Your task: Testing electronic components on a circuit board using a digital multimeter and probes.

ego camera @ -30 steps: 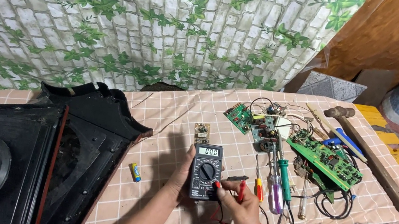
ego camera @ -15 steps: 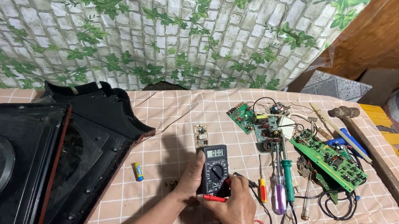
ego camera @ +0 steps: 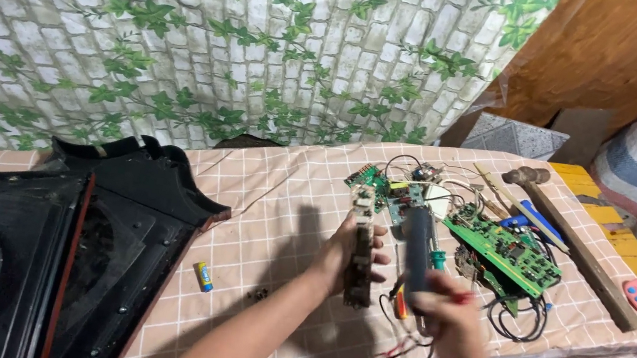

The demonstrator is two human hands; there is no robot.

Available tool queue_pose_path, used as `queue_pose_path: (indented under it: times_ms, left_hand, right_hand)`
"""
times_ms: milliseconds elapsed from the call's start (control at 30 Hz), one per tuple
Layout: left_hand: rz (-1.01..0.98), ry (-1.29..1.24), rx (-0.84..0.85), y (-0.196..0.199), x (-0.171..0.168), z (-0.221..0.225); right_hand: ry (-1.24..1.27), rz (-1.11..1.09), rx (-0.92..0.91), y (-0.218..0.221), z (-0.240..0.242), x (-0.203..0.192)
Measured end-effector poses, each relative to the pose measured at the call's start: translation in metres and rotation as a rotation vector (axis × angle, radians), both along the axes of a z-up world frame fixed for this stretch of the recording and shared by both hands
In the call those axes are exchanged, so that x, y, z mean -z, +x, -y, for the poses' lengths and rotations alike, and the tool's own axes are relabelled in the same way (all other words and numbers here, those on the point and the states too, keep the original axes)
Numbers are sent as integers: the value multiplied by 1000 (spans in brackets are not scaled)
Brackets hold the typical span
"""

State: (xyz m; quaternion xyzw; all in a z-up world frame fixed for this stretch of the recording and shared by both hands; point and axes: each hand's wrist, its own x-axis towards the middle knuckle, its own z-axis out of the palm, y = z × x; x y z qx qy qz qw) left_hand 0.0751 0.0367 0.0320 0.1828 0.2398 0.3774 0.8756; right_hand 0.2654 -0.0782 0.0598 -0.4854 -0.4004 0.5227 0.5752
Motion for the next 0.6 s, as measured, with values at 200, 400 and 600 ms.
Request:
queue_pose_path:
  times_ms: [200, 400, 600]
  left_hand:
    - [-394, 140, 19, 65, 2, -20]
    - [-842, 248, 201, 110, -78, -7]
    - [-946, 425, 196, 164, -56, -13]
  right_hand:
    - [124, 86, 253, 102, 34, -63]
    - [-84, 326, 531, 130, 43, -63]
    - [-135, 265, 512, 148, 38, -24]
